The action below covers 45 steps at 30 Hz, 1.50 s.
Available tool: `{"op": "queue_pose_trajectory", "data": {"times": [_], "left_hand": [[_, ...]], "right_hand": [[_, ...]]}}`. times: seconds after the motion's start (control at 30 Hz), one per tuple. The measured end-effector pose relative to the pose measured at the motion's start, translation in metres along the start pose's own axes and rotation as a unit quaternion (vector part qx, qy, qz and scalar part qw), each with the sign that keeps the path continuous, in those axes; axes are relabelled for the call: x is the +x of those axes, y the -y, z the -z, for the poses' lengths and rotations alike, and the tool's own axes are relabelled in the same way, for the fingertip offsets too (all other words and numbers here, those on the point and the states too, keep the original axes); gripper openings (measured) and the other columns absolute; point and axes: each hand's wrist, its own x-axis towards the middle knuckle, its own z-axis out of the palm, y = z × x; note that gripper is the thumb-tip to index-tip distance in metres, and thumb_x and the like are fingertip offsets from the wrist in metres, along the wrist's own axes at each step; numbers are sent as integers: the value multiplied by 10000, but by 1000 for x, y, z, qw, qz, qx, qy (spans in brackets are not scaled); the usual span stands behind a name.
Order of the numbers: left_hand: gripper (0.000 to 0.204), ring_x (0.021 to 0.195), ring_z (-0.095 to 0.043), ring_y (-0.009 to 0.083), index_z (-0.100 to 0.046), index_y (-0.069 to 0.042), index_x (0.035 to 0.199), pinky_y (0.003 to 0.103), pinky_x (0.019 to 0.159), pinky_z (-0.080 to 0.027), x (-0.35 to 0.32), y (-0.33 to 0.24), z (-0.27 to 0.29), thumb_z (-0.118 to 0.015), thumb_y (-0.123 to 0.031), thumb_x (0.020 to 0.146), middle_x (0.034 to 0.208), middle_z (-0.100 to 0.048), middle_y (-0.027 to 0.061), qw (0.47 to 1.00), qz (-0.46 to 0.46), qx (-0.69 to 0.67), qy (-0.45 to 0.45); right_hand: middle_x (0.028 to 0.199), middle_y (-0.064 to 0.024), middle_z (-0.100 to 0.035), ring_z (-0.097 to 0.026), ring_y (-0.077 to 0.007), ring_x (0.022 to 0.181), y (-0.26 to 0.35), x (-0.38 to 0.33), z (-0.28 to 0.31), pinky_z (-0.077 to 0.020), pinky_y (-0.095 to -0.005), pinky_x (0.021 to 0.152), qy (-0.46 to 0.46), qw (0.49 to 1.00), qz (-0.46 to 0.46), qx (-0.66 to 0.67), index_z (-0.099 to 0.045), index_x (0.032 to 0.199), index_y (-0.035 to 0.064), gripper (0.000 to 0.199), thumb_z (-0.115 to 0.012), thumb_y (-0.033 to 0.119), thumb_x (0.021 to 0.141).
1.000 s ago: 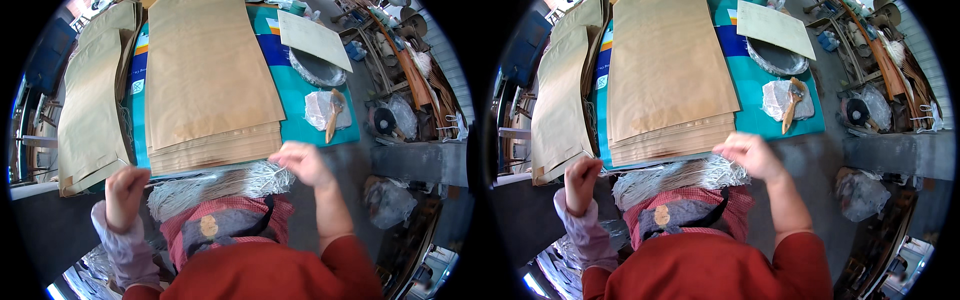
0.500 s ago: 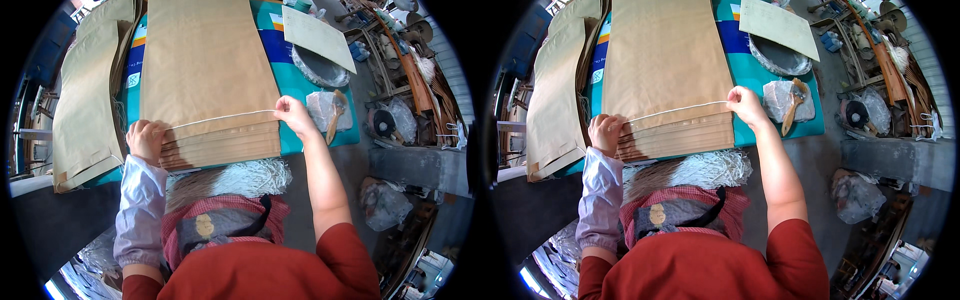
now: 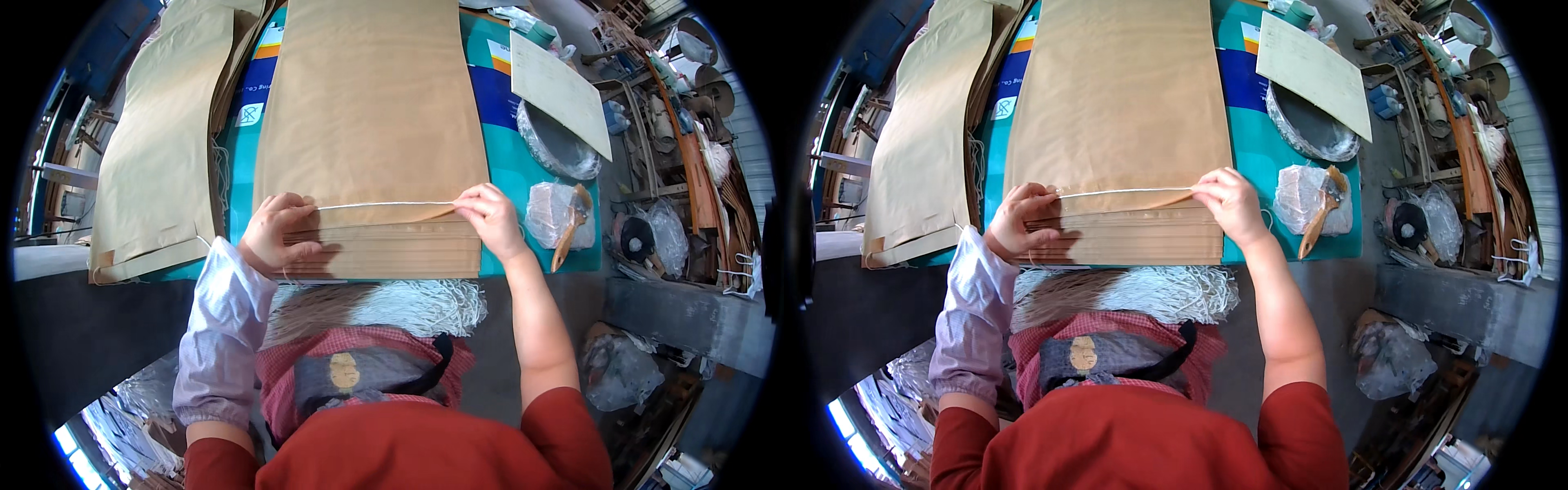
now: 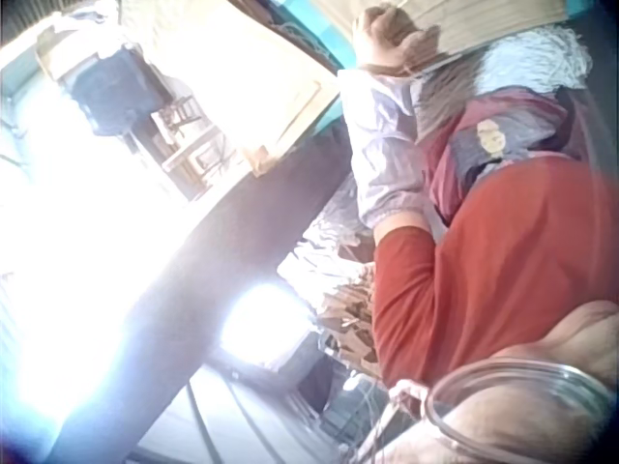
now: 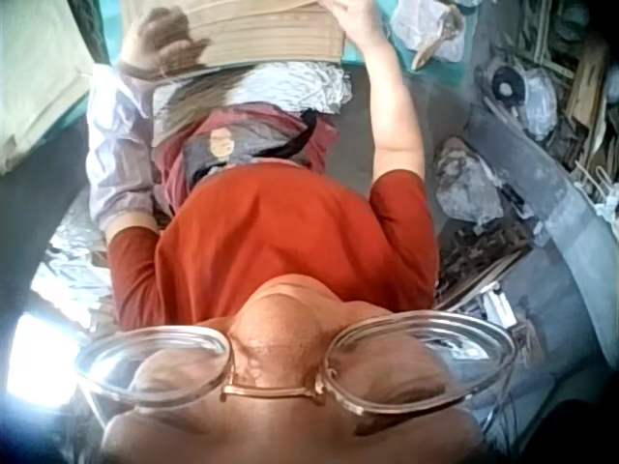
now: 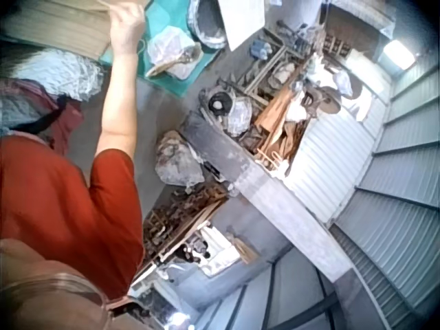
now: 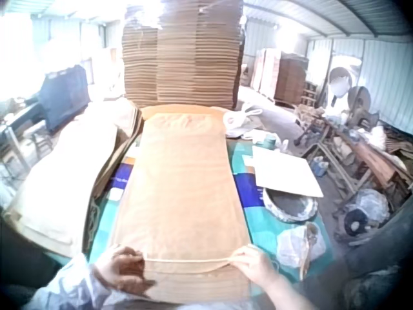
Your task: The person repeatedly applies glue to the spine of stacked paper sheets using a brush, then presses a white string across the spine to bind them. The person works on one stack at a time, repeating the glue-and-string cycle throughout the clip.
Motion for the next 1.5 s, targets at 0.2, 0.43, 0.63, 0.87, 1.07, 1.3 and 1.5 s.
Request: {"op": "queue_pose_trajectory", "data": {"times": [0.2, 0.43, 0.63, 0.87, 1.07, 1.3, 1.5], "left_hand": [[159, 722, -626, 252, -696, 2, 808, 318, 660, -496, 16, 22, -13, -740, -125, 724, 872, -633, 133, 969, 220, -63, -91], [263, 927, -587, 338, -544, -23, 1032, 413, 800, -472, 20, -3, -34, -616, -86, 786, 1003, -605, 148, 942, 241, 203, -119], [783, 1378, -225, 389, -324, 103, 1360, 456, 1150, -133, 24, -58, -66, -527, -414, 808, 1443, -285, 286, 970, 56, 232, 53], [746, 1380, -192, 406, -285, 105, 1373, 414, 1138, -174, -6, 7, -45, -532, -418, 901, 1451, -263, 289, 952, 236, 187, -51], [515, 1283, -379, 390, -440, 61, 1283, 403, 1077, -314, -11, 37, -47, -629, -111, 836, 1371, -402, 263, 960, 197, 54, -194], [353, 693, -612, 168, -569, 67, 1028, 298, 610, -488, -29, 24, -8, -706, -187, 824, 743, -629, 87, 797, 436, -374, -187], [100, 675, -617, 361, -599, -60, 792, 444, 578, -490, -63, 8, 16, -599, -141, 850, 718, -628, 178, 930, 205, 57, -299]], "right_hand": [[739, -55, -634, -596, -145, 655, -9, 23, -12, -443, -266, 562, -15, 969, -221, 107, -663, 737, 0, 128, -725, 107, 772], [991, -117, -585, -574, -283, 883, 13, 22, -38, -486, -381, 681, -129, 933, -102, -320, -585, 1007, 69, 269, -691, 123, 766], [1445, -192, -341, -298, -326, 1351, 79, 19, -91, -220, -431, 1125, 118, 965, 32, -233, -348, 1384, -23, 711, -592, 365, 841], [1394, -263, -372, -347, -397, 1297, -3, -11, -26, -295, -452, 1072, -22, 912, -232, -337, -430, 1281, -80, 621, -567, 376, 883], [1161, -155, -600, -598, -267, 986, 0, -5, -10, -482, -352, 805, -121, 961, -128, -215, -537, 1181, -40, 343, -572, 116, 877], [1088, -120, -628, -615, -169, 940, 33, -21, 29, -493, -297, 796, -70, 821, -314, 472, -516, 1192, -63, 332, -501, -18, 864], [1034, -138, -633, -602, -175, 945, 34, -8, -33, -471, -311, 831, -102, 962, -196, 157, -524, 1155, -51, 256, -482, 58, 926]]}}
